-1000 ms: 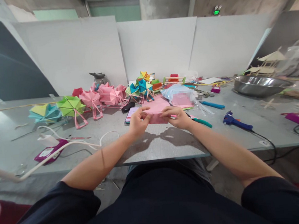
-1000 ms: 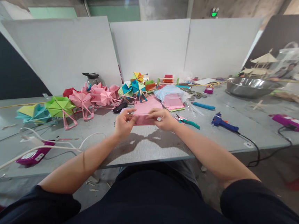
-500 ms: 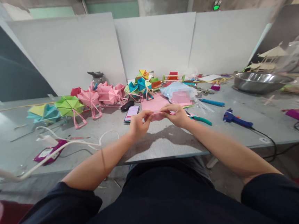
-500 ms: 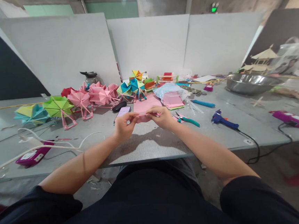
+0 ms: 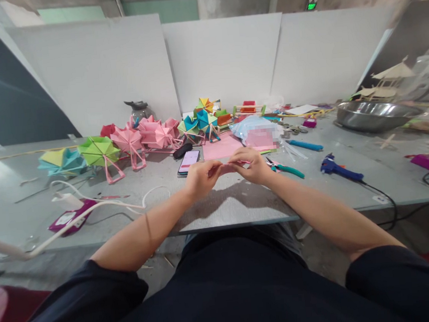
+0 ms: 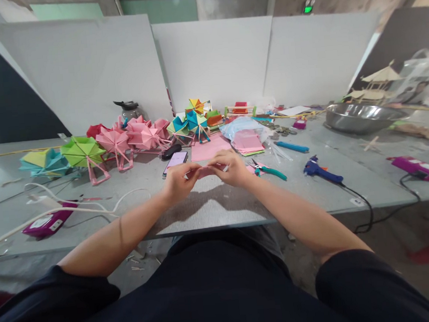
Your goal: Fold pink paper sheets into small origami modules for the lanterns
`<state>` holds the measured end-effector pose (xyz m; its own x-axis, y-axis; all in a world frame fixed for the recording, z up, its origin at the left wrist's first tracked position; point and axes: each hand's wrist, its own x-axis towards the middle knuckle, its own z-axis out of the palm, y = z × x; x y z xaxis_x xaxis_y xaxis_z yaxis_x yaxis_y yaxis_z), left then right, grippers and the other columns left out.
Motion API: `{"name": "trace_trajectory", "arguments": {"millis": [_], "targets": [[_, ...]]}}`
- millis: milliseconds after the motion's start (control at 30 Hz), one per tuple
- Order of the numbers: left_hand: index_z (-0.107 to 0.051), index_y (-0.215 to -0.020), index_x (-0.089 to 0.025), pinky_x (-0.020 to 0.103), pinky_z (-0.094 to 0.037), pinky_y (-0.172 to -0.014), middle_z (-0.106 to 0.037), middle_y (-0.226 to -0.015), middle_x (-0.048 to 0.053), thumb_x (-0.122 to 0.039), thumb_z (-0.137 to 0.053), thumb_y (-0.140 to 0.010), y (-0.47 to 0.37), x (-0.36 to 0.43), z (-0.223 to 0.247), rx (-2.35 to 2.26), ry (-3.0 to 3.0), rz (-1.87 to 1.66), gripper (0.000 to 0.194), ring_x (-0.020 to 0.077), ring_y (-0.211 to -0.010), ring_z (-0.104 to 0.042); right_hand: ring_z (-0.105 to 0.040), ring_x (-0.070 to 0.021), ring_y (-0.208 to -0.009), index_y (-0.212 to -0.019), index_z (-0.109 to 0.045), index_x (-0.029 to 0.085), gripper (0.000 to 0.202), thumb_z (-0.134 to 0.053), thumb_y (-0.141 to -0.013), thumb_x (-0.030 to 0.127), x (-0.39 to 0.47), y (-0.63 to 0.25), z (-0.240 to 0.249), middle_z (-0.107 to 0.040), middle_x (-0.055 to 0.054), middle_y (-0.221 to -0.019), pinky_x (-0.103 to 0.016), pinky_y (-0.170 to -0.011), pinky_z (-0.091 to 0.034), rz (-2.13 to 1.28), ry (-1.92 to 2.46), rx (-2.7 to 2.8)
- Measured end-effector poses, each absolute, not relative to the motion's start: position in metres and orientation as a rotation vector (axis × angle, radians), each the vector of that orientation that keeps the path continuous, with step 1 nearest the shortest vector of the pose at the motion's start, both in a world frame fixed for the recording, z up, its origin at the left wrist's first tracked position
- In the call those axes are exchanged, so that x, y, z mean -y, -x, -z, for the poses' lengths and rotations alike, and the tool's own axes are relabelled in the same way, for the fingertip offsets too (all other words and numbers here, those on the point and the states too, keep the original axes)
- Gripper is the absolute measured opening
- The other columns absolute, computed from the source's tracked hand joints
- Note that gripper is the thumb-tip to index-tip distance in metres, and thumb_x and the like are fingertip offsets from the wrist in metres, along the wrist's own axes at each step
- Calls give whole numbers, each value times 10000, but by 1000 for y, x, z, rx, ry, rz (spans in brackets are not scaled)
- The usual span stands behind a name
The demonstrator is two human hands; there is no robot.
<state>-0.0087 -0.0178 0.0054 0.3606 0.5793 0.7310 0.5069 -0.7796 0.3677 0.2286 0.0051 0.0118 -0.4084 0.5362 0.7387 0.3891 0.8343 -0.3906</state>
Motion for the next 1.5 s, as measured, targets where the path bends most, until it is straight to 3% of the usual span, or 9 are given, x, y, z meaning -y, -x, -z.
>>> {"name": "trace_trajectory", "arguments": {"millis": [233,533,733,967,1167,1500], "targets": [[-826,-1004,-206,314,-520,-750,-813,-855,74,-360,-649,-1053,7,15,-3,-1001,-2580,-1408,239,191,-726,-691,-681,-250,-769,-834,-842,271,286,-808,-944,533,-4,-224,-13,-773,-85,-822,-431,-834,-528,-281,599,1997],[-792,-987,-202,287,-512,-670,-776,-745,30,-380,-639,-1083,10,13,-1,-1021,-2567,-1626,253,162,-648,-677,-694,-230,-760,-808,-781,236,382,-769,-972,581,-11,-231,-13,-783,-62,-819,-386,-776,-571,-339,586,1903],[-797,-1023,-213,395,-566,-892,-858,-1029,92,-351,-647,-1092,8,8,-5,-959,-2727,-1660,215,248,-948,-797,-717,-228,-735,-809,-807,246,290,-774,-990,470,-16,-231,-9,-799,-61,-806,-379,-725,-540,-158,569,1931],[-761,-886,-192,386,-492,-801,-779,-784,61,-374,-597,-1117,7,8,-6,-1026,-2879,-1640,337,236,-808,-724,-739,-230,-802,-950,-815,247,196,-722,-1032,400,-7,-227,-9,-820,-78,-894,-400,-804,-539,21,542,2039],[-782,-1020,-202,408,-485,-868,-796,-948,78,-363,-588,-1128,5,15,-9,-976,-2981,-1622,274,255,-942,-660,-721,-222,-787,-920,-788,244,187,-699,-1044,353,-6,-225,-9,-794,-66,-848,-397,-798,-528,126,517,2051],[-752,-908,-206,434,-424,-848,-686,-818,67,-368,-604,-1119,8,12,-13,-1026,-3087,-1664,304,265,-922,-583,-704,-219,-769,-893,-773,240,216,-703,-1057,362,-8,-226,-7,-770,-52,-806,-394,-791,-491,251,516,2033]]}}
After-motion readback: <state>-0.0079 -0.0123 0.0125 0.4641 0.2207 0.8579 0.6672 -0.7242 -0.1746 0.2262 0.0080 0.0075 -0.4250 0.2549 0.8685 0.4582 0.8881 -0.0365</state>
